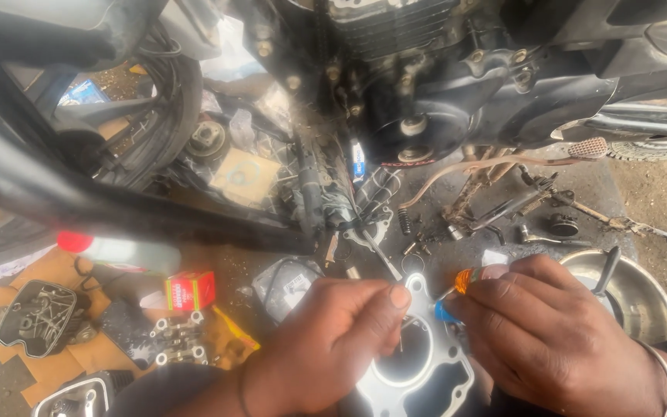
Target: Apply adhesive to a gasket and install it onto a motorcycle engine block.
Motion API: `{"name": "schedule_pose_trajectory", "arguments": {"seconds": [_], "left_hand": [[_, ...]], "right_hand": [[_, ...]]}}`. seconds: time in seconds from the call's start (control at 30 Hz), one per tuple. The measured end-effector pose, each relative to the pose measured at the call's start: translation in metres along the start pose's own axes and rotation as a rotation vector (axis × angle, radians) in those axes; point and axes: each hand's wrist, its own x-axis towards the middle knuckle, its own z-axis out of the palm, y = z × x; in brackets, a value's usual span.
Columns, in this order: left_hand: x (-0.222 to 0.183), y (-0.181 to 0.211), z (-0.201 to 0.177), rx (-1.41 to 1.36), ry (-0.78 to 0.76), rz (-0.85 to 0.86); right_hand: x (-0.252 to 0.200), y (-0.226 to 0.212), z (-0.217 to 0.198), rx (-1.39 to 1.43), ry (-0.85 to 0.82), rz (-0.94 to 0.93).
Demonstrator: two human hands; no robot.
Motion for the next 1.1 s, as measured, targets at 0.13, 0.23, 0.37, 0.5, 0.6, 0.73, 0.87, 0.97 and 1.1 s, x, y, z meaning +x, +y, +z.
{"name": "schedule_pose_trajectory", "arguments": {"seconds": [0.13,0.23,0.37,0.5,0.6,0.73,0.87,0.97,1.1], "left_hand": [[-0.005,0.002,-0.003,0.071,0.051,0.043],[-0.009,0.000,-0.005,0.062,0.071,0.085],[-0.010,-0.002,-0.005,0.081,0.097,0.161],[-0.010,-0.006,-0.005,0.077,0.125,0.189],[-0.010,-0.010,-0.004,0.081,0.159,0.217],[-0.008,-0.011,-0.003,0.059,0.260,0.183],[-0.011,-0.005,-0.002,0.204,0.351,0.177],[-0.013,-0.006,0.003,0.227,0.354,0.174],[-0.010,-0.008,0.010,0.253,0.444,0.214]], "right_hand": [[0.002,-0.008,-0.001,-0.124,0.014,-0.092],[0.000,-0.012,0.000,-0.149,0.010,-0.112],[-0.001,-0.016,-0.001,-0.148,0.028,-0.079],[-0.002,-0.019,-0.001,-0.170,0.032,-0.130],[-0.006,-0.022,0.000,-0.214,0.031,-0.176],[-0.020,-0.019,0.002,-0.160,-0.027,-0.216],[-0.030,-0.014,-0.004,0.131,0.062,0.060],[-0.037,-0.009,-0.011,0.210,0.110,0.326],[-0.042,-0.002,-0.007,0.368,0.009,0.496]]}}
